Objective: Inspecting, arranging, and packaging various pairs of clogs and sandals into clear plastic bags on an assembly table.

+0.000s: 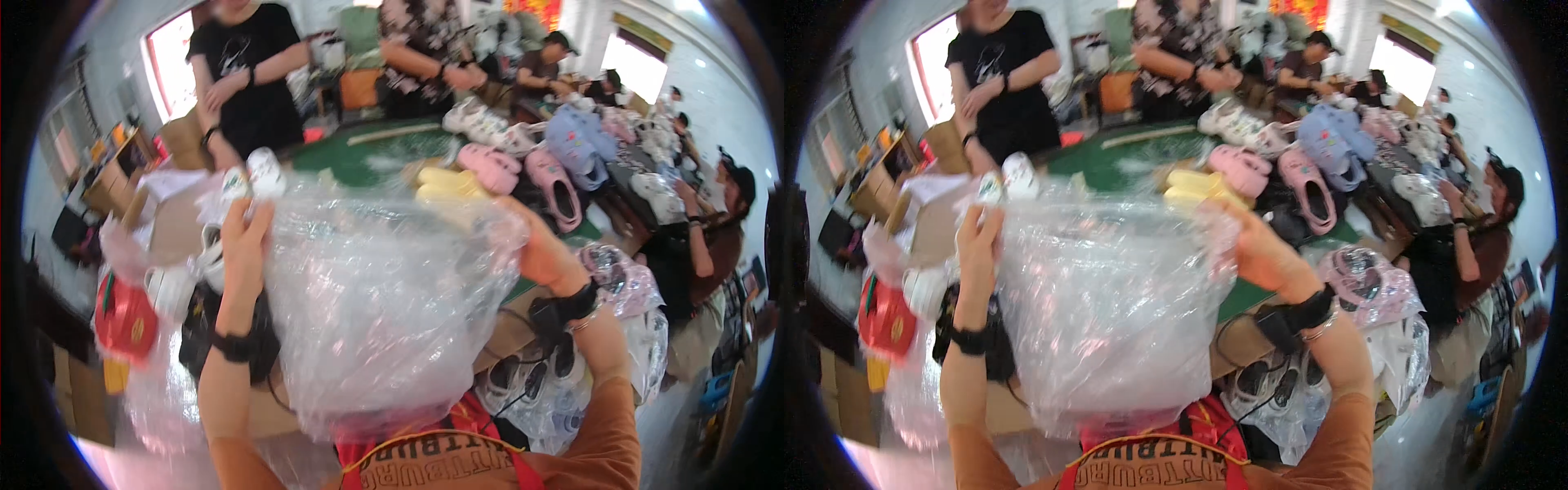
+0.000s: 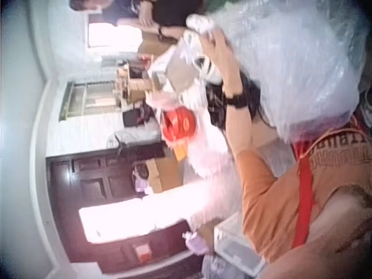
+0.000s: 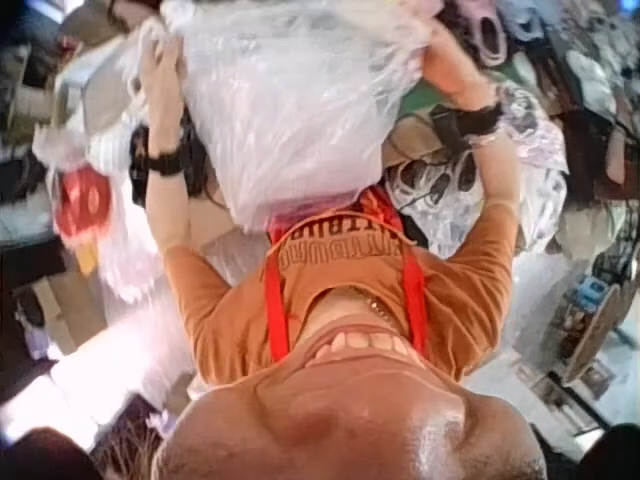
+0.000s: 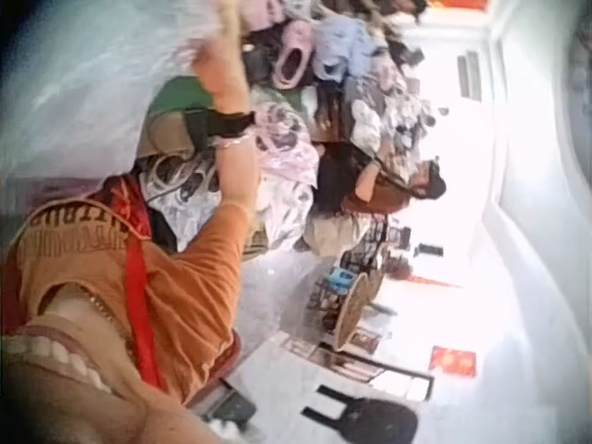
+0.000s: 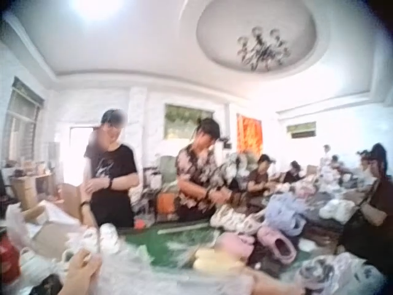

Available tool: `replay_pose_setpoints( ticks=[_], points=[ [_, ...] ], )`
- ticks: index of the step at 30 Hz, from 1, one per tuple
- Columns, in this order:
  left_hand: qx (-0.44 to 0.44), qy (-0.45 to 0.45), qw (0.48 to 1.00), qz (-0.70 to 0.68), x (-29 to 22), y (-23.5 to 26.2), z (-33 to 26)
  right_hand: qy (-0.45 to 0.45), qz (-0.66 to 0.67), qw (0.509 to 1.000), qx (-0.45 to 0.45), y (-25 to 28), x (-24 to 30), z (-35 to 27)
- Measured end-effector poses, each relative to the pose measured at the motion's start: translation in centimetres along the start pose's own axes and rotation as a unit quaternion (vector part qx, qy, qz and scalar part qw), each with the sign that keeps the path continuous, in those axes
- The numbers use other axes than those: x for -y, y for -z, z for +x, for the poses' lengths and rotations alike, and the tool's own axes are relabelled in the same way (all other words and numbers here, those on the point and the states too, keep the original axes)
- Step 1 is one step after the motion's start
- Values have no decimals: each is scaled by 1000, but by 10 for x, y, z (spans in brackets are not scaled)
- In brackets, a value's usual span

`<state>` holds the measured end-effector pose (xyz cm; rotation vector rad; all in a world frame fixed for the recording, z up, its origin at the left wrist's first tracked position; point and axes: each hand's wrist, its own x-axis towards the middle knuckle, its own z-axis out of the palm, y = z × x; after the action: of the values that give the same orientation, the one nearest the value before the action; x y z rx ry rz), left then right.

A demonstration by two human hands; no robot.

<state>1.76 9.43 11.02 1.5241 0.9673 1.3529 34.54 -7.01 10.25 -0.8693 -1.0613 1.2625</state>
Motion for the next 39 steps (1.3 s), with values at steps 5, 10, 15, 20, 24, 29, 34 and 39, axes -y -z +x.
replay_pose_setpoints(
  ticks=[5, 10, 15, 20, 24, 29, 34, 39],
  points=[
    [-53, -233, 950, 203, 21, -10, 3, -49, -22, 997, -63, -3, -11, -3],
    [171, -423, 853, 255, -53, -83, -37, -79, -130, 987, -43, -45, -14, 8],
    [350, -145, 920, 103, -46, -109, -43, -39, -32, 998, 31, -70, -25, 17],
    [225, -123, 966, 23, -10, -80, -15, -159, -167, 966, 115, -58, -23, -20],
    [211, -78, 973, 50, 5, -43, -4, -191, -302, 914, 190, -19, -20, -34],
    [183, -115, 974, 60, 22, -32, 35, -109, -304, 932, 164, 5, -30, -54],
    [229, 17, 973, -3, 7, -72, 55, -174, -244, 954, -21, 20, -9, -60],
    [270, -85, 909, -305, -22, -98, 68, 62, -418, 869, -255, 25, 60, -75]
  ],
)
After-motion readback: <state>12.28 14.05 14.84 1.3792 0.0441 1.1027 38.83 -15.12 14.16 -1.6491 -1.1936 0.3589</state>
